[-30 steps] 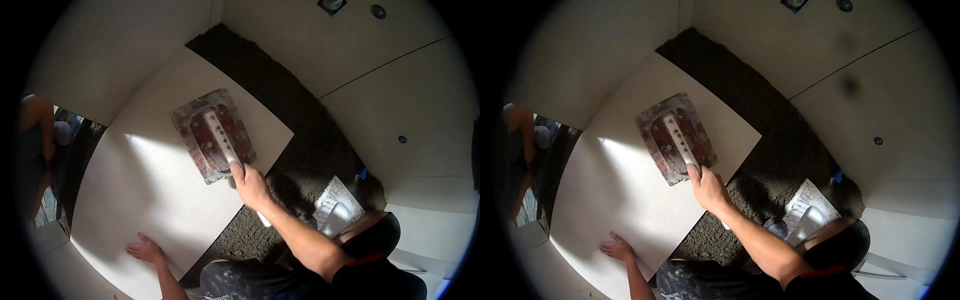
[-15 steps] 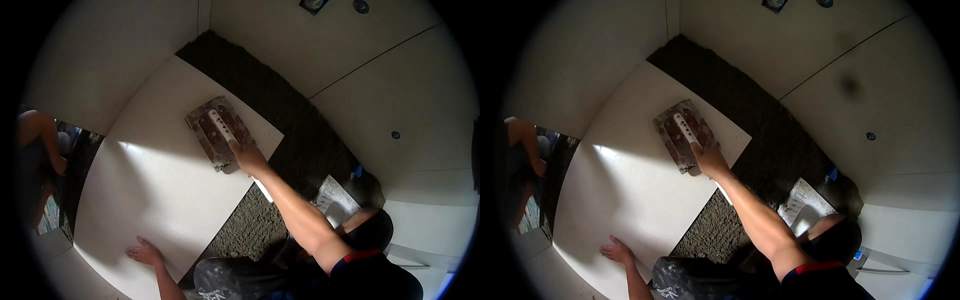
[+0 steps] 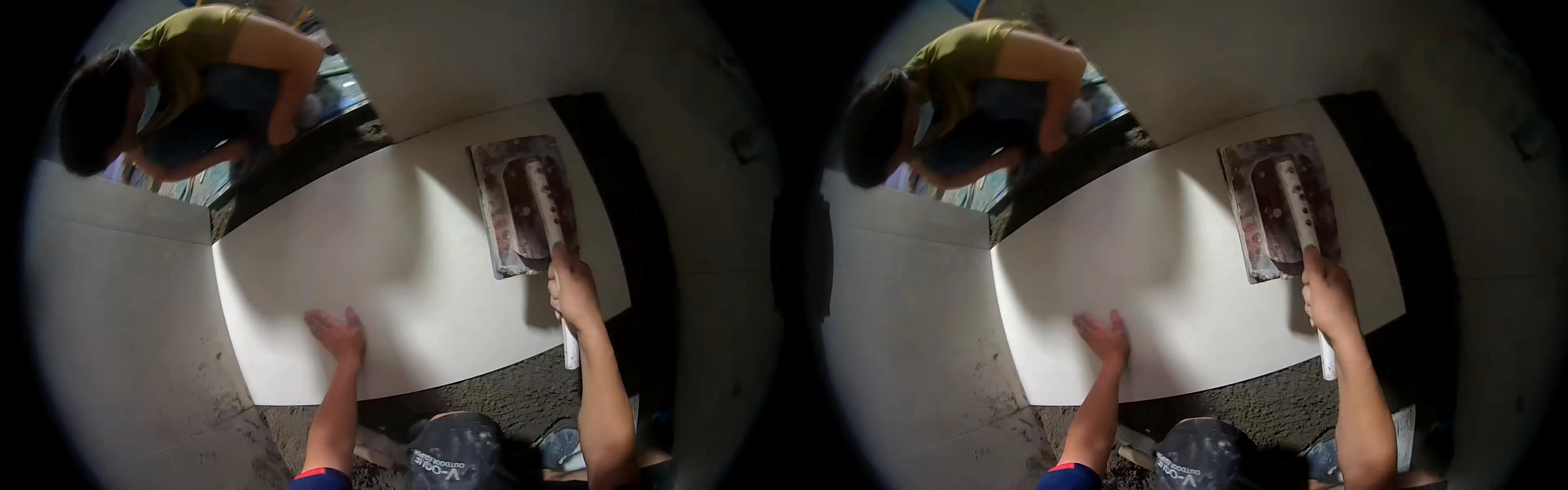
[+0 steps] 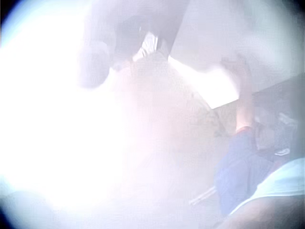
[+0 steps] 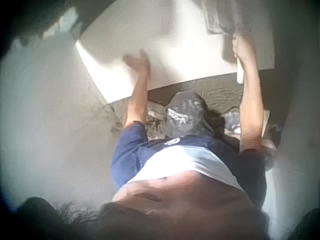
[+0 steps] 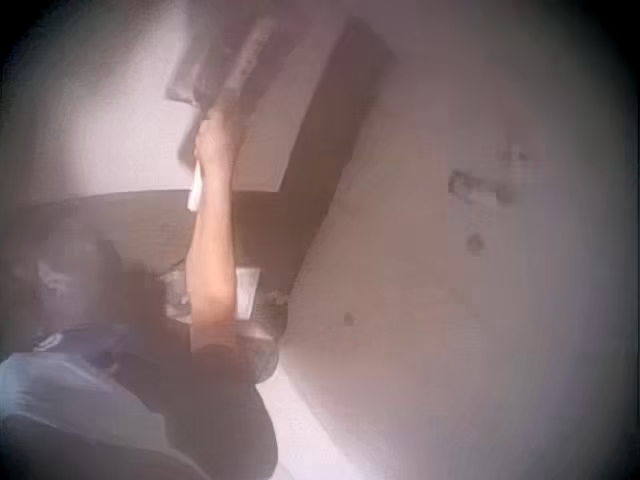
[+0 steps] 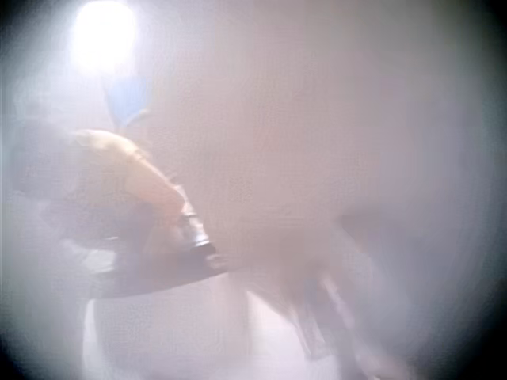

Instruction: The person prepares the floor surface by spreading cement with a trowel. They then receive a large white tile from a coworker and place it onto the prepared area. The person uses a rubber mallet to tap the tile into position and a spirit level to check for alignment and flatness.

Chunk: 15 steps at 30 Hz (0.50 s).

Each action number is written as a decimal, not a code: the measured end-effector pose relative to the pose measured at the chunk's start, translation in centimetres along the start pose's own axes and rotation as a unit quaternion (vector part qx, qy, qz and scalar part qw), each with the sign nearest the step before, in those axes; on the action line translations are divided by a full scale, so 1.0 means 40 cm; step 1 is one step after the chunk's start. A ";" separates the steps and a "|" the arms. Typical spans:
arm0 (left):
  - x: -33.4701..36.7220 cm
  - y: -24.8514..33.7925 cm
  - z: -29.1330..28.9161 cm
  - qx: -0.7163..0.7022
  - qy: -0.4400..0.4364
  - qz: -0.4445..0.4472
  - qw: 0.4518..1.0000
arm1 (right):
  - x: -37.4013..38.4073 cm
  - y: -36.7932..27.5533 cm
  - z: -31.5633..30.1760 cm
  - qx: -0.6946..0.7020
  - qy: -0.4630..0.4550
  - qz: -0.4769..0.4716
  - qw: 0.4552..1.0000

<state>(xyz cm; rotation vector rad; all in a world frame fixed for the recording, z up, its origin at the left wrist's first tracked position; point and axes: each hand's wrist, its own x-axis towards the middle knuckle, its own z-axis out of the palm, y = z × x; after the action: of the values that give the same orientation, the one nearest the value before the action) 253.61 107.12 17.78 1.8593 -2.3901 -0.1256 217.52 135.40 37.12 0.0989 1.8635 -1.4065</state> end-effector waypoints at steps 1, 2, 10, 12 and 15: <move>-0.034 0.003 -0.003 0.000 -0.007 -0.005 1.000 | -0.022 0.038 0.015 -0.027 -0.009 -0.060 0.998; -0.024 0.027 -0.022 -0.002 -0.011 -0.005 1.000 | -0.025 0.048 0.039 -0.093 0.002 -0.105 0.990; -0.064 0.024 0.003 -0.009 0.029 0.031 0.999 | 0.087 0.049 0.290 -0.352 -0.112 -0.090 0.925; -0.066 0.049 -0.007 -0.017 0.014 0.027 0.999 | 0.060 0.073 0.299 -0.365 -0.087 -0.174 0.910; -0.048 0.083 -0.020 -0.027 0.004 0.035 0.999 | 0.117 0.146 0.356 -0.421 -0.075 -0.123 0.896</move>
<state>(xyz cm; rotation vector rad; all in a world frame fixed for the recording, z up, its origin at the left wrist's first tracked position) 250.98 109.80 18.96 1.7484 -2.4178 -0.1756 224.74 123.89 28.52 -0.6756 2.2385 -0.6160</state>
